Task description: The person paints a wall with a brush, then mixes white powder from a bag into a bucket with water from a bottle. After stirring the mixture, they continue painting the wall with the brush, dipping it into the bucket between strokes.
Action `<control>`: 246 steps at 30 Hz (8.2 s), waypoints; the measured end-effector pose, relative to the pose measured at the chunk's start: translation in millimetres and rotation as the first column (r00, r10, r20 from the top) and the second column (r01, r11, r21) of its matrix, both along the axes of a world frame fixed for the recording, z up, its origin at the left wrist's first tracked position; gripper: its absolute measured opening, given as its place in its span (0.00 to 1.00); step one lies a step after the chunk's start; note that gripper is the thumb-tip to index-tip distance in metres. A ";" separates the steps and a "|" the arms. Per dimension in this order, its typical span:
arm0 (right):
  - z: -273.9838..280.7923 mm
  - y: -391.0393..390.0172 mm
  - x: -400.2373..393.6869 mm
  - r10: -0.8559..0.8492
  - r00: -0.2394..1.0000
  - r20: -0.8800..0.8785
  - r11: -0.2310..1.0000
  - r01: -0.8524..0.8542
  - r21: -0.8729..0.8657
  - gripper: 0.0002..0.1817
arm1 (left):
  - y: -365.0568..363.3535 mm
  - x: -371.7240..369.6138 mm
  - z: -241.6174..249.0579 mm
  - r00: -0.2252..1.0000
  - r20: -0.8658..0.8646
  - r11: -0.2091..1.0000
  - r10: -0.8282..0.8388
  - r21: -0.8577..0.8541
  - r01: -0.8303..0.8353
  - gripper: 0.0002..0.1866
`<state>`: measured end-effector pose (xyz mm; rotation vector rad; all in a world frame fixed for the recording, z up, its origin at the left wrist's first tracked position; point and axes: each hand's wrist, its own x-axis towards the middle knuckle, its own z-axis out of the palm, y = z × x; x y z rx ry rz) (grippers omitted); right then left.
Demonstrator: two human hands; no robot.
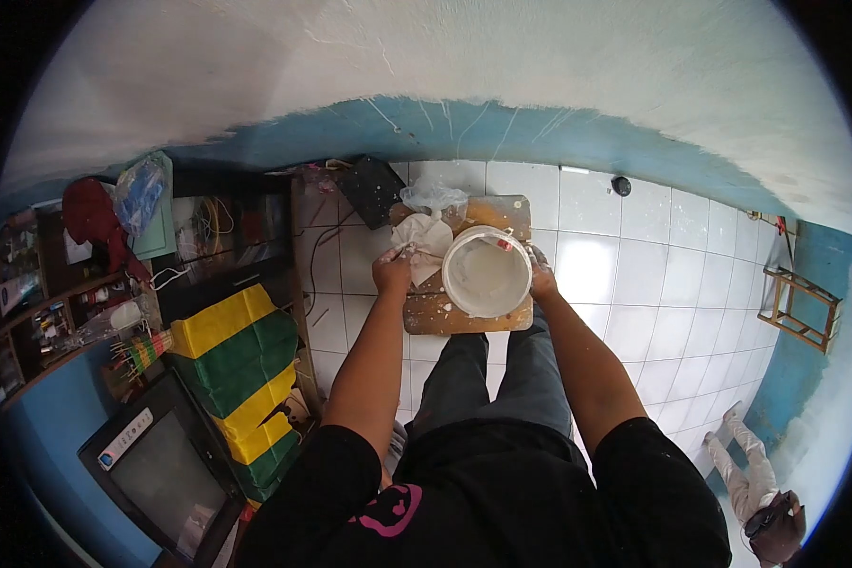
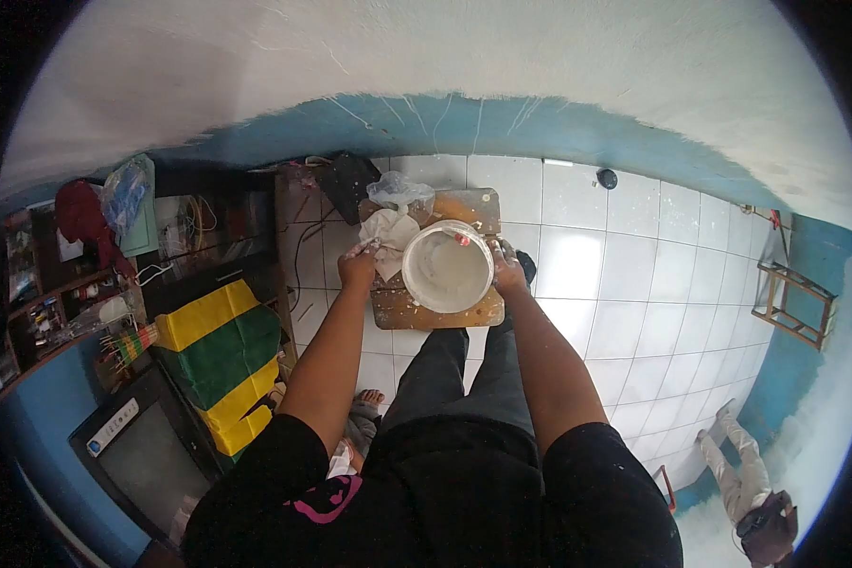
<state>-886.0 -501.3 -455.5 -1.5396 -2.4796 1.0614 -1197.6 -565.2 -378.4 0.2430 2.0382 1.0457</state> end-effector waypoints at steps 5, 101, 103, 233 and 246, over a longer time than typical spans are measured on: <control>3.2 -1.2 0.2 -0.015 1.000 -0.009 1.000 0.015 -0.024 0.32 | 2.3 2.7 -8.9 0.983 -0.140 0.984 -0.116 -0.153 0.094 0.14; 144.8 59.1 530.4 -0.935 0.100 -0.340 0.354 0.276 -0.893 0.29 | 86.7 555.9 107.9 0.989 0.089 0.950 -0.117 -0.281 0.138 0.44; 152.6 65.1 550.2 -0.936 0.083 -0.342 0.352 0.234 -0.906 0.30 | 92.8 583.7 105.1 0.990 0.072 0.950 -0.118 -0.284 0.134 0.44; 492.4 411.4 983.7 0.667 0.695 0.267 0.629 -0.718 0.297 0.14 | 399.9 1102.6 294.1 0.614 0.430 0.738 -0.662 0.515 0.436 0.41; 696.9 573.3 1019.4 0.788 0.599 0.141 0.547 -0.787 0.285 0.17 | 520.8 1124.8 437.7 0.563 0.229 0.579 -0.794 0.567 0.586 0.53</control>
